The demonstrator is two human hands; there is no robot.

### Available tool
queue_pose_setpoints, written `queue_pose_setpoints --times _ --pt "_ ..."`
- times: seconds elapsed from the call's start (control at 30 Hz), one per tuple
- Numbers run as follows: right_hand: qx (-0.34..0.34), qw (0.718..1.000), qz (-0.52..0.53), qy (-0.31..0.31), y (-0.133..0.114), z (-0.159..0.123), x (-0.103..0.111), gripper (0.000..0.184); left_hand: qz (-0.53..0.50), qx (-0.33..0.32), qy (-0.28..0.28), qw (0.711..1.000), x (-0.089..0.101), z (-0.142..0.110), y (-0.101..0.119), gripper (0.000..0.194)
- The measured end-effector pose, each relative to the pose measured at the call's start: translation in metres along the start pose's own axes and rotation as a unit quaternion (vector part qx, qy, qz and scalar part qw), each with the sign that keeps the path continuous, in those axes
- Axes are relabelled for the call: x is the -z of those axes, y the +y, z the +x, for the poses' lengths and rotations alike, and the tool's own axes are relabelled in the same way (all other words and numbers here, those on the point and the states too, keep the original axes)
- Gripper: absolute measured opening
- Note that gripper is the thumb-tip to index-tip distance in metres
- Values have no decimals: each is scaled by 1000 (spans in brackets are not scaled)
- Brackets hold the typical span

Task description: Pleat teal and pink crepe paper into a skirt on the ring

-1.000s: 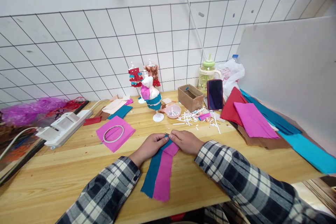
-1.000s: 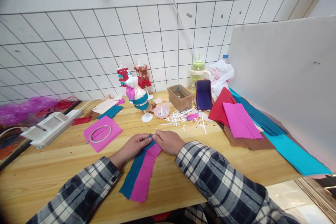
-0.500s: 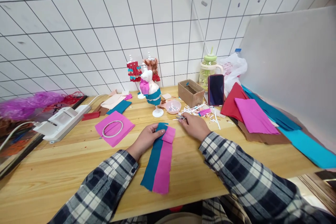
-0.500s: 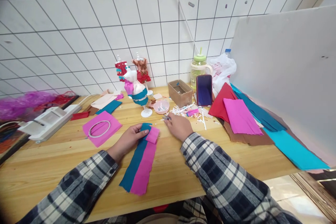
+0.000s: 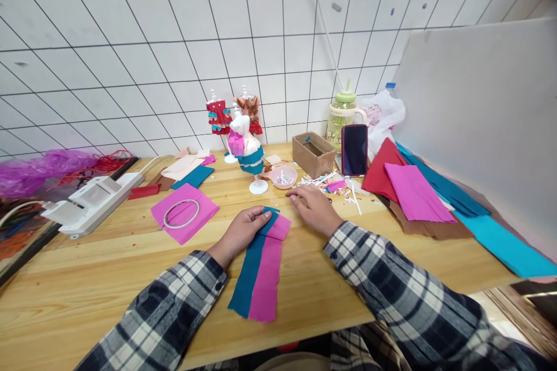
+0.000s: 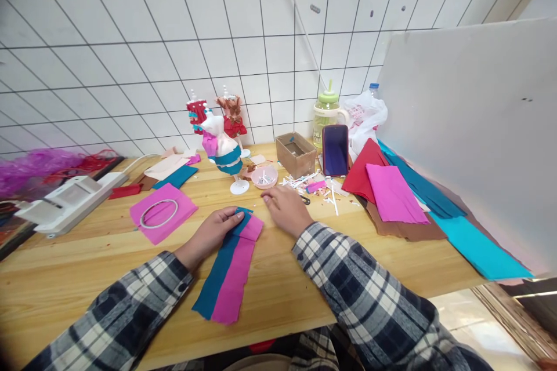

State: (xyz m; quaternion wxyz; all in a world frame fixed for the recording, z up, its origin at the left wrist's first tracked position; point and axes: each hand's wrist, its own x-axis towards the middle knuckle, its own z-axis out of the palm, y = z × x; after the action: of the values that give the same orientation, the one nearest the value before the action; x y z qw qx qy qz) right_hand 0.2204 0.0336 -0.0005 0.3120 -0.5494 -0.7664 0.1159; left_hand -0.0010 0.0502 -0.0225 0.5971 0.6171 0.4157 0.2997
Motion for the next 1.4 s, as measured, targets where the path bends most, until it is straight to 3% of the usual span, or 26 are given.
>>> queue_pose_setpoints --times 0.07,0.13,0.33,0.43,0.57,0.6,0.7,0.77,0.83,0.93,1.07,1.17,1.4 --pt "-56 993 -105 22 13 1 8 23 -33 21 -4 999 1 0 0 36" --pt "-115 978 -174 6 28 3 14 24 -51 32 -9 998 2 0 1 36" --pt "-168 961 -207 -69 48 4 13 15 -57 31 -11 998 2 -1 7 36" --pt "-181 961 -201 -57 43 5 17 12 -62 27 -7 998 1 -1 9 35" --pt "-157 973 -156 64 26 5 20 20 -77 27 8 997 1 -1 10 32" --pt "-153 979 -115 68 20 4 18 22 -82 28 10 996 1 -1 10 32" --pt "-143 989 11 -24 4 0 2 23 -88 27 11 996 1 0 9 34" --pt "-100 989 43 -95 -5 -4 -9 21 -79 26 9 996 2 0 8 35" --pt "-69 988 59 -128 -9 -7 -16 16 -66 25 8 997 2 0 8 36" --pt "-73 982 96 -148 -10 -7 -16 20 -56 23 13 998 3 1 7 37" --pt "-63 982 120 -131 -12 -7 -9 21 -52 22 18 998 3 1 7 36" --pt "-66 981 126 -129 -18 -9 -6 41 -58 23 17 998 2 1 8 34" --pt "-103 981 42 -160 -30 -15 -5 48 -72 27 18 997 1 1 8 34"
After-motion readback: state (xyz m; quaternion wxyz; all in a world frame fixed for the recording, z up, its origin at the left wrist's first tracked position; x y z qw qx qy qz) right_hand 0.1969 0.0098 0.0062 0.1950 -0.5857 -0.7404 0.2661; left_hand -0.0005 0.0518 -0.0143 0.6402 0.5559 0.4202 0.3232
